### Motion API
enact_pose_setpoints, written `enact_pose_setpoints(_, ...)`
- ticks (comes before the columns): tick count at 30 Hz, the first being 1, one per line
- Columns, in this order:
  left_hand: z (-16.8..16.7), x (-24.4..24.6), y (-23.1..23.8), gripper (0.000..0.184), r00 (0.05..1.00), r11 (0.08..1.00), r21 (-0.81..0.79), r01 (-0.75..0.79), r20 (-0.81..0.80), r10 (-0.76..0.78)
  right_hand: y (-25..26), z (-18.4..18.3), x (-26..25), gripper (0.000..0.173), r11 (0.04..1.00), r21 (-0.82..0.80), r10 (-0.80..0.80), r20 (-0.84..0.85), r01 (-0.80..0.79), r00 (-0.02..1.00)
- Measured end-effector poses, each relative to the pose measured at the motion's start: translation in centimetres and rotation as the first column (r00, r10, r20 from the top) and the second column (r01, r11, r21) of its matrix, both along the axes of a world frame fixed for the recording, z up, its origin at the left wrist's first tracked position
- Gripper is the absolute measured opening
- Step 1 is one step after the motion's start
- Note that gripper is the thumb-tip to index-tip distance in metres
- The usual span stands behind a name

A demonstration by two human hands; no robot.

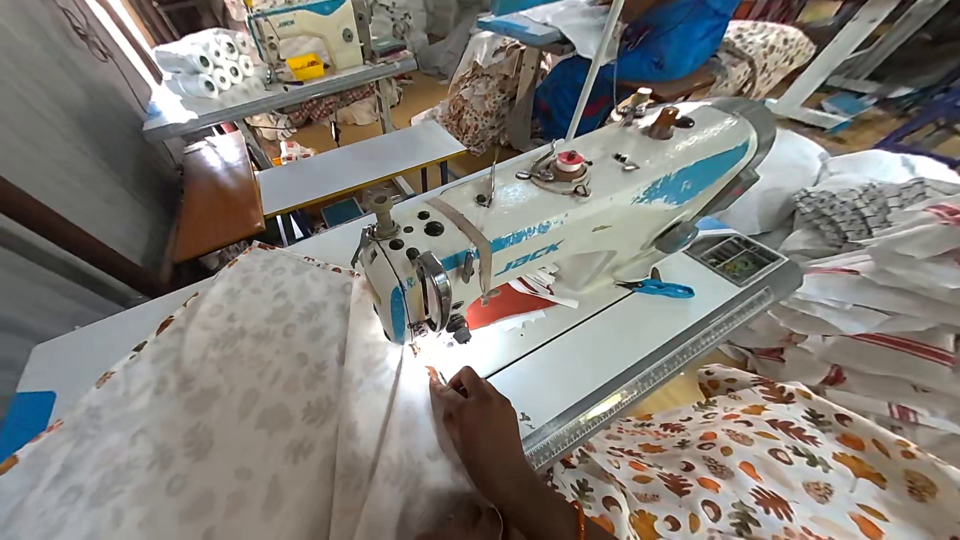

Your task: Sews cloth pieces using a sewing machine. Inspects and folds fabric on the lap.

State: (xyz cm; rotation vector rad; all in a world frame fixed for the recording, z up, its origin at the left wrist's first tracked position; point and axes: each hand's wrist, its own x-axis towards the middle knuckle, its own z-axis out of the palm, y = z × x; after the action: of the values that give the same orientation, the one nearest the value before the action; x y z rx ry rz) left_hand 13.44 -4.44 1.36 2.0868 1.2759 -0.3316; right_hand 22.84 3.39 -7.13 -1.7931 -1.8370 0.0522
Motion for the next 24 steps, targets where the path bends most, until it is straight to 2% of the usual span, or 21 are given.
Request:
enact_pose_setpoints(2, -0.2, -0.3, 0.2, 0.033, 1.000, 0.998, 0.052, 0.025, 0.006, -0.025, -0.6, 0.4, 0.2, 0.035, 0.998, -0.063, 0.015, 0.001, -0.015, 1.000)
enact_pose_setpoints(3, -0.5, -1.2, 0.2, 0.028, 0.997, 0.994, 0.104, 0.021, 0.075, -0.029, -1.2, 0.6, 0.4, 0.035, 0.996, -0.091, 0.026, -0.003, -0.026, 1.000)
enact_pose_setpoints(5, -1.7, -4.5, 0.8, 0.021, 0.968, 0.950, 0.297, -0.101, 0.251, 0.025, -2.4, 0.6, 0.6, 0.036, 0.996, -0.080, 0.029, -0.004, -0.030, 1.000)
enact_pose_setpoints(6, -1.5, -6.4, 1.5, 0.021, 0.957, 0.893, 0.395, -0.215, 0.268, 0.112, -2.7, 0.4, 0.8, 0.034, 0.999, -0.040, 0.032, -0.002, -0.032, 0.999)
enact_pose_setpoints(7, -1.5, -8.3, 2.6, 0.027, 0.947, 0.807, 0.501, -0.313, 0.227, 0.227, -2.9, 0.3, 0.9, 0.032, 0.999, -0.012, 0.040, -0.001, -0.040, 0.999)
enact_pose_setpoints(8, -1.7, -10.1, 3.7, 0.040, 0.918, 0.734, 0.558, -0.387, 0.162, 0.361, -2.9, 0.2, 0.9, 0.029, 0.999, 0.005, 0.047, 0.001, -0.047, 0.999)
enact_pose_setpoints(9, -2.0, -11.6, 4.9, 0.058, 0.863, 0.700, 0.541, -0.465, 0.103, 0.494, -2.7, -0.1, 0.9, 0.025, 0.998, 0.028, 0.051, 0.001, -0.051, 0.999)
enact_pose_setpoints(11, -3.7, -14.9, 7.5, 0.085, 0.793, 0.701, 0.479, -0.528, -0.018, 0.609, -2.1, -1.1, 0.9, 0.016, 0.993, 0.105, 0.054, 0.000, -0.054, 0.999)
enact_pose_setpoints(12, -3.9, -16.4, 9.0, 0.089, 0.794, 0.727, 0.448, -0.521, -0.058, 0.605, -1.7, -1.5, 0.9, 0.013, 0.988, 0.149, 0.051, 0.008, -0.051, 0.999)
enact_pose_setpoints(14, -3.3, -20.0, 12.6, 0.086, 0.836, 0.784, 0.398, -0.477, -0.070, 0.545, -1.3, -2.1, 1.0, 0.009, 0.978, 0.200, 0.050, 0.023, -0.053, 0.998)
enact_pose_setpoints(15, -3.3, -22.0, 14.0, 0.083, 0.853, 0.766, 0.454, -0.455, -0.026, 0.522, -1.3, -2.2, 1.1, 0.007, 0.978, 0.197, 0.065, 0.020, -0.067, 0.998)
enact_pose_setpoints(17, -2.8, -24.5, 15.8, 0.075, 0.847, 0.610, 0.659, -0.441, 0.080, 0.526, -1.4, -1.4, 2.0, 0.009, 0.983, 0.098, 0.165, -0.066, -0.158, 0.984)
enact_pose_setpoints(18, -2.4, -25.0, 15.9, 0.072, 0.853, 0.521, 0.749, -0.409, 0.112, 0.509, -1.3, -0.5, 2.9, 0.011, 0.969, -0.013, 0.241, -0.165, -0.247, 0.956)
enact_pose_setpoints(19, -2.0, -25.0, 15.5, 0.065, 0.865, 0.470, 0.794, -0.386, 0.136, 0.482, -0.9, 0.7, 4.4, 0.013, 0.927, -0.149, 0.295, -0.282, -0.345, 0.913)
enact_pose_setpoints(20, -1.9, -24.7, 14.6, 0.054, 0.875, 0.468, 0.798, -0.379, 0.145, 0.462, -0.1, 1.6, 6.2, 0.015, 0.886, -0.236, 0.300, -0.362, -0.398, 0.883)
enact_pose_setpoints(21, -1.8, -24.2, 13.3, 0.046, 0.870, 0.508, 0.765, -0.395, 0.135, 0.473, 0.8, 2.1, 7.9, 0.016, 0.899, -0.245, 0.264, -0.359, -0.364, 0.895)
enact_pose_setpoints(23, -1.7, -22.9, 10.8, 0.051, 0.827, 0.591, 0.646, -0.483, 0.114, 0.551, 3.3, 2.8, 11.1, 0.014, 0.984, -0.134, 0.087, -0.219, -0.118, 0.972)
enact_pose_setpoints(24, -1.9, -22.5, 9.8, 0.054, 0.797, 0.596, 0.607, -0.526, 0.106, 0.595, 4.7, 3.1, 12.4, 0.014, 0.998, -0.069, -0.018, -0.161, 0.007, 0.987)
